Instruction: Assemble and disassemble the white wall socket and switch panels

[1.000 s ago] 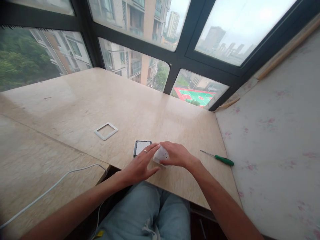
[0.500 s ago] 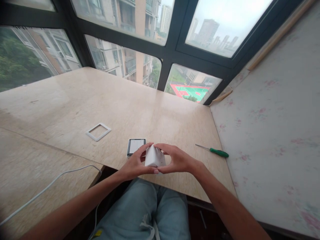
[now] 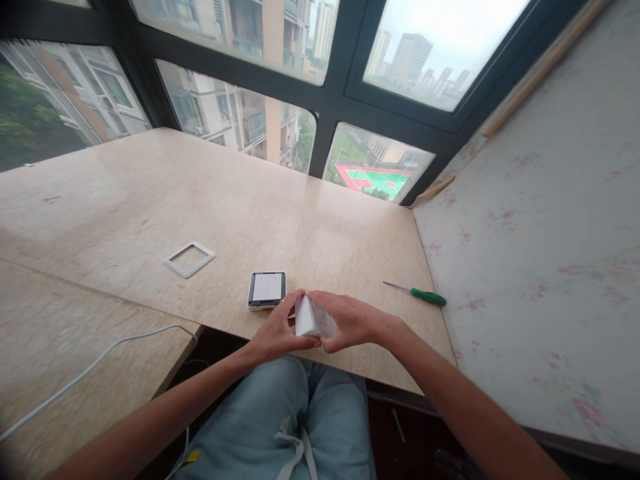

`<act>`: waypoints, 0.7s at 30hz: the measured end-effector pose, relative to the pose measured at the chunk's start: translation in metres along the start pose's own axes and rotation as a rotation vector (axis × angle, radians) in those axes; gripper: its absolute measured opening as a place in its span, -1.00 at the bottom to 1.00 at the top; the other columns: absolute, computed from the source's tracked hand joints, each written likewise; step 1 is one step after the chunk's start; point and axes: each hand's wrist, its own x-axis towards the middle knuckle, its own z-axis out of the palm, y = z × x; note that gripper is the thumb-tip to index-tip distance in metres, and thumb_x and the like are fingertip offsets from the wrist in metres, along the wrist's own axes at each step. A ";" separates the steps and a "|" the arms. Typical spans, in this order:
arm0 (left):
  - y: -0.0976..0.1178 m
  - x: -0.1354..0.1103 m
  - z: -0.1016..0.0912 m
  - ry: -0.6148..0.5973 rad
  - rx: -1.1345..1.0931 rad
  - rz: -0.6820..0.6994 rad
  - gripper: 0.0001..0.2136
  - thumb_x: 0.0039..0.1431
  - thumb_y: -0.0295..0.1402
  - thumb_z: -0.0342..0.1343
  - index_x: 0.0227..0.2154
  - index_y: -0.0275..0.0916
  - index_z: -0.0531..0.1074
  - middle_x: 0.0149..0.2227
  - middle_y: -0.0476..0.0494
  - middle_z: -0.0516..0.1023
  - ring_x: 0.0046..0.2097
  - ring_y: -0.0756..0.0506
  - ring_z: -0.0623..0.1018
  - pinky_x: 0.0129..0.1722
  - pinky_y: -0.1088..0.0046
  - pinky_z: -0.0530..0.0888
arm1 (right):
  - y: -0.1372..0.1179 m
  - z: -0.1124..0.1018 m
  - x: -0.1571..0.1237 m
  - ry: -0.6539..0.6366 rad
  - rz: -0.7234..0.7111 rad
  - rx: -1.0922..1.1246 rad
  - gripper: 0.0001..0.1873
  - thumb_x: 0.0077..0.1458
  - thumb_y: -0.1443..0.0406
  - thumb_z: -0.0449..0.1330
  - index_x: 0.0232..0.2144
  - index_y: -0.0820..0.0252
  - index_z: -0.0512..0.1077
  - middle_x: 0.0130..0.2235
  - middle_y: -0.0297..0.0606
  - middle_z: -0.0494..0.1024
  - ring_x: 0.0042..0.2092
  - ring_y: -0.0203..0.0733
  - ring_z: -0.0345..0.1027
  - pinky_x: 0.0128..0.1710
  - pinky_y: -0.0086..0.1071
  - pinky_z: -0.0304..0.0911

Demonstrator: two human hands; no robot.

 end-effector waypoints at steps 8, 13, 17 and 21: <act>-0.003 0.011 0.033 0.135 0.185 0.107 -0.23 -0.17 -0.33 0.41 0.15 -0.16 0.20 0.09 -0.24 0.34 0.10 -0.27 0.42 0.04 0.10 0.48 | 0.001 0.017 -0.021 0.011 0.031 -0.293 0.02 -0.11 0.46 0.13 0.38 0.46 -0.21 0.37 0.31 0.02 0.39 0.21 -0.07 0.25 0.03 0.19; 0.005 0.011 0.041 0.166 0.296 0.156 -0.31 -0.13 -0.39 0.34 0.11 -0.15 0.21 0.07 -0.22 0.35 0.09 -0.25 0.42 0.04 0.09 0.47 | 0.016 0.038 -0.029 0.083 -0.001 -0.346 0.01 -0.04 0.50 0.06 0.38 0.50 -0.34 0.38 0.37 -0.09 0.43 0.20 -0.28 0.27 0.13 0.13; 0.002 0.011 0.043 0.173 0.319 0.176 -0.30 -0.14 -0.41 0.33 0.12 -0.14 0.20 0.09 -0.22 0.34 0.11 -0.25 0.40 0.07 0.08 0.45 | 0.020 0.046 -0.031 0.110 -0.017 -0.357 -0.01 0.01 0.50 0.06 0.38 0.50 -0.38 0.39 0.37 -0.11 0.43 0.19 -0.35 0.27 0.14 0.13; -0.003 0.012 0.042 0.166 0.302 0.178 -0.27 -0.13 -0.38 0.33 0.15 -0.14 0.17 0.12 -0.23 0.32 0.12 -0.25 0.40 0.09 0.07 0.43 | 0.018 0.049 -0.029 0.121 -0.013 -0.348 -0.02 0.02 0.50 0.06 0.38 0.48 -0.36 0.39 0.36 -0.11 0.44 0.18 -0.36 0.29 0.14 0.10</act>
